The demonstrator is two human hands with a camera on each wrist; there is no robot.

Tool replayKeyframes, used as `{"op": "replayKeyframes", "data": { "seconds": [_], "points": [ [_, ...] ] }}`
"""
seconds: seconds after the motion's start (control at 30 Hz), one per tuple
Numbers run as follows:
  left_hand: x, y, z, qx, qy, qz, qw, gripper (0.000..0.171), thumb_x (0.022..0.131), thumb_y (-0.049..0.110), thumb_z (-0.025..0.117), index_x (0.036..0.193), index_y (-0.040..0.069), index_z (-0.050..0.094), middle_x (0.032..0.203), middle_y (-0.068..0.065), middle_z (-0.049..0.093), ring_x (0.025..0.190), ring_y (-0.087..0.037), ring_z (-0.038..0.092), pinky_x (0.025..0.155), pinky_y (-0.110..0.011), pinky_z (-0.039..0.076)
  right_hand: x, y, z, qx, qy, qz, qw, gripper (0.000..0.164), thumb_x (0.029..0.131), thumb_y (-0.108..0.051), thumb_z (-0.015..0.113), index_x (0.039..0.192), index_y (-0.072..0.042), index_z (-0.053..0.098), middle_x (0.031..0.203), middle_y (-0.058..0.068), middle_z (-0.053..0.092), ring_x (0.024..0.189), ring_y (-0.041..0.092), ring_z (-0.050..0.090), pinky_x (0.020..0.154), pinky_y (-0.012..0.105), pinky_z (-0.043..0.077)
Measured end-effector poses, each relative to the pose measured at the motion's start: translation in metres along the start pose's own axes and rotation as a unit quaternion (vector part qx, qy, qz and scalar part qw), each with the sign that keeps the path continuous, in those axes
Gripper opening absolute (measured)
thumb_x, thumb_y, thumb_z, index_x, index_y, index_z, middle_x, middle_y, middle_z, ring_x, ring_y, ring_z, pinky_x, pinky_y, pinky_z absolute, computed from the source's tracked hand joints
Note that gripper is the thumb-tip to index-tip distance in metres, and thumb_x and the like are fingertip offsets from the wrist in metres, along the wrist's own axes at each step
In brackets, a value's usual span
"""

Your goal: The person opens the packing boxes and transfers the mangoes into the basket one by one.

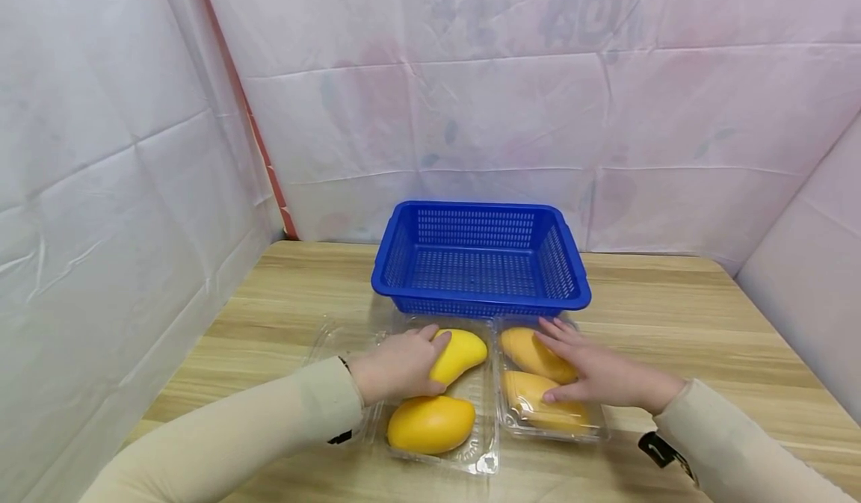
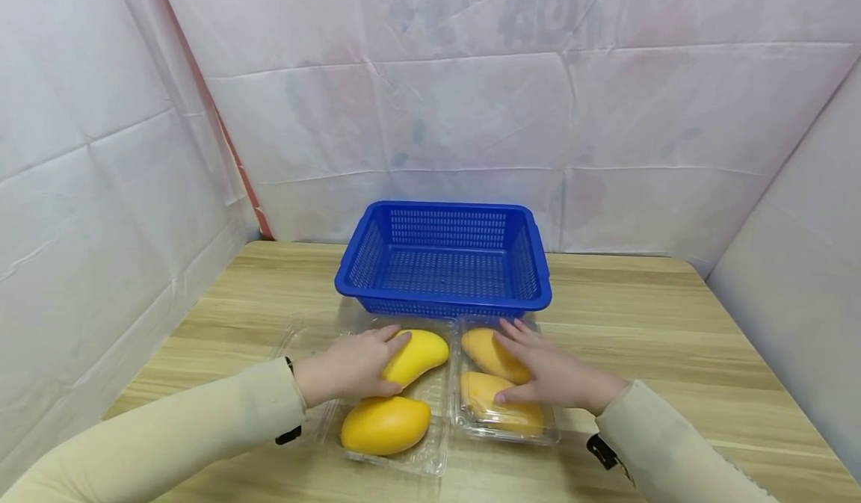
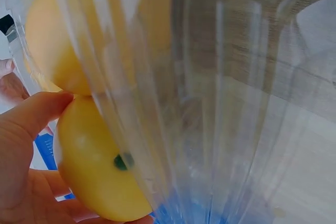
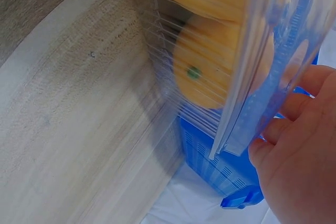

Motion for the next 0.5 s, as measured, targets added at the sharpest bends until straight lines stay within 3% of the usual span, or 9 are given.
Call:
{"op": "replayKeyframes", "data": {
  "seconds": [0.5],
  "points": [
    [0.0034,0.0017,0.0027,0.005,-0.01,-0.025,0.9996,0.079,0.08,0.05,0.065,0.143,0.011,0.037,0.138,-0.015,0.043,0.113,-0.031,0.053,0.083,-0.042,0.049,-0.0006,0.0,0.0009,-0.006,0.016,-0.014,1.0,0.09,0.077,-0.057,0.065,0.139,0.002,0.039,0.148,0.026,0.021,0.131,0.052,0.013,0.099,0.065,0.019]
  ]
}}
Point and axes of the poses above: each hand's wrist, its own x-axis towards the middle knuckle, its own z-axis out of the palm, y = z × x, the point moved 1 cm from there along x, towards the middle knuckle
